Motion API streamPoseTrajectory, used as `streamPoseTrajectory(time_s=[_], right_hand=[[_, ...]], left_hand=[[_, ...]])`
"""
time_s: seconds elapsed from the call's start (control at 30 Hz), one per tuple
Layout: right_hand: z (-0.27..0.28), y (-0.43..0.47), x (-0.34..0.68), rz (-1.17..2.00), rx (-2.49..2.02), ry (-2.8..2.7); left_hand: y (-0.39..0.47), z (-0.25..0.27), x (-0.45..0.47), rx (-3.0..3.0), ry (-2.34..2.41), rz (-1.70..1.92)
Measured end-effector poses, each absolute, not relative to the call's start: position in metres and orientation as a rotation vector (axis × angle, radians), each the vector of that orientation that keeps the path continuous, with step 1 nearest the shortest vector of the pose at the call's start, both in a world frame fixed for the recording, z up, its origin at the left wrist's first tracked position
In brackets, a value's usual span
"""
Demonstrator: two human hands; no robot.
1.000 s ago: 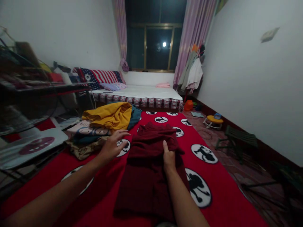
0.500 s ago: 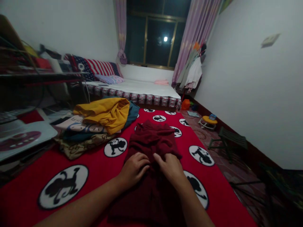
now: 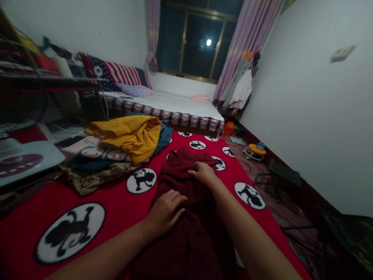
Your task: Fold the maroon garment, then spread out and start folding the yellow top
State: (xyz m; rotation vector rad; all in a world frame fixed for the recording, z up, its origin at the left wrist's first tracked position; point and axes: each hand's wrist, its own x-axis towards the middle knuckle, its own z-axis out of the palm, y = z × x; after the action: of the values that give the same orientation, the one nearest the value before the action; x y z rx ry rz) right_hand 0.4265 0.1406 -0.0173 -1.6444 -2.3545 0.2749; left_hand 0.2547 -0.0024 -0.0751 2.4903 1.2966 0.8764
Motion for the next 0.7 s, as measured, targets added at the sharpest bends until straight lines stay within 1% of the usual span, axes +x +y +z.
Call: streamPoseTrajectory(time_s=[0.13, 0.23, 0.3, 0.43, 0.47, 0.53, 0.63, 0.7], right_hand=[[-0.013, 0.138, 0.446, 0.4, -1.529, -2.335], [-0.005, 0.131, 0.473, 0.467, -1.461, -2.244], [-0.001, 0.126, 0.496, 0.532, -1.521, -2.24], [0.006, 0.121, 0.535, 0.779, -1.844, -2.5], [0.009, 0.122, 0.539, 0.777, -1.933, -2.539], [0.014, 0.125, 0.534, 0.638, -2.019, -2.513], [0.013, 0.138, 0.501, 0.358, -1.804, -2.386], [0.005, 0.15, 0.47, 0.271, -1.615, -2.31]], left_hand=[[0.002, -0.081, 0.255, 2.554, 1.282, 0.87], [0.001, -0.081, 0.255, 2.601, 1.225, 0.949], [-0.001, -0.077, 0.255, 2.618, 1.199, 1.043], [-0.005, -0.064, 0.252, 2.483, 1.335, 1.308], [-0.006, -0.062, 0.252, 2.426, 1.394, 1.345], [-0.006, -0.061, 0.252, 2.344, 1.471, 1.335], [-0.005, -0.064, 0.253, 2.341, 1.448, 1.205], [-0.004, -0.067, 0.254, 2.371, 1.408, 1.141]])
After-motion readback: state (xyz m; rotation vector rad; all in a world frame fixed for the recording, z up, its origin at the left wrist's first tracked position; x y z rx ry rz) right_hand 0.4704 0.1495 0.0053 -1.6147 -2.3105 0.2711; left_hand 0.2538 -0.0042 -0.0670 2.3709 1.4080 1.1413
